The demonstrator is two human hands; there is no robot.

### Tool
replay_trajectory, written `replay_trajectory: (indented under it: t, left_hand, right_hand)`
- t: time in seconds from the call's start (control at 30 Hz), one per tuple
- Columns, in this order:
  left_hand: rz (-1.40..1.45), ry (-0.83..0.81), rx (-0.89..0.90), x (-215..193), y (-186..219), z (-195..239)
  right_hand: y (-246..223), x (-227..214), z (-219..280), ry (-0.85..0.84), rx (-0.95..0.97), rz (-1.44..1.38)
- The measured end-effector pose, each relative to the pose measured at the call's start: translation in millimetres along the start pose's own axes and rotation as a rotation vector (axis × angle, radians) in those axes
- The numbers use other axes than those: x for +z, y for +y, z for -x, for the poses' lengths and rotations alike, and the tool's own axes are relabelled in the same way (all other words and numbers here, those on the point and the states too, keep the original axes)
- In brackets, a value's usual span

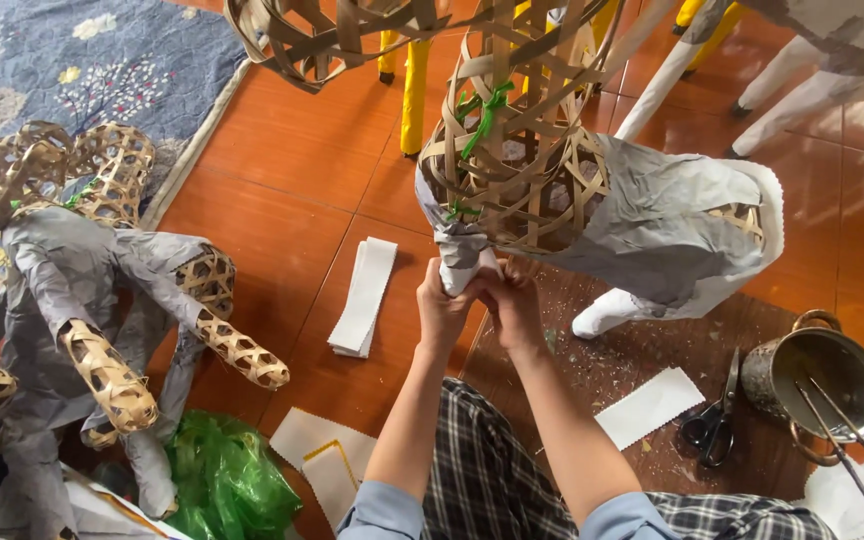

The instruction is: Cutting paper strips and wrapping them around a bamboo frame to create a paper-mache giraffe sculpture

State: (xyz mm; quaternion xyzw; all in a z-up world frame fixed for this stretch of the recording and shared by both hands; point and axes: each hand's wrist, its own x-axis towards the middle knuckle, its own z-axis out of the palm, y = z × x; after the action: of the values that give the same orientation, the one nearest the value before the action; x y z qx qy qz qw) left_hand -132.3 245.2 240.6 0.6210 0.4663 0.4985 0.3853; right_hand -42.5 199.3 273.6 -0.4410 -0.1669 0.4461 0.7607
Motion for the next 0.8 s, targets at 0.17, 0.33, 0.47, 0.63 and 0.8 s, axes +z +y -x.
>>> replay_trajectory:
  t: [0.17,0.33,0.47,0.63,0.8]
  left_hand:
    - [-0.069,0.118,-0.013,10.8,3.3,-0.2]
    - [-0.067,0.113,0.053,15.3,-42.9,-1.5]
    - [0.038,0.015,0.079,15.0,-54.6,-3.7]
    - [0.045,-0.057,0.060,10.9,-46.4,-5.0]
    - [-0.075,-0.125,0.066,1.7,-10.8,-8.9]
  right_hand:
    - [-20.4,17.0,34.0,0.058,-0.218,0.297]
    - [-28.3,46.7,71.0,-0.078,-0.694,0.655]
    - [-34.1,65.1,50.1,-0.228,-0.416,0.659]
    - [-57.7,70.0,18.9,-0.248,-0.322,0.573]
    - [-51.6,62.4,0.9,-0.379,-0.188,0.422]
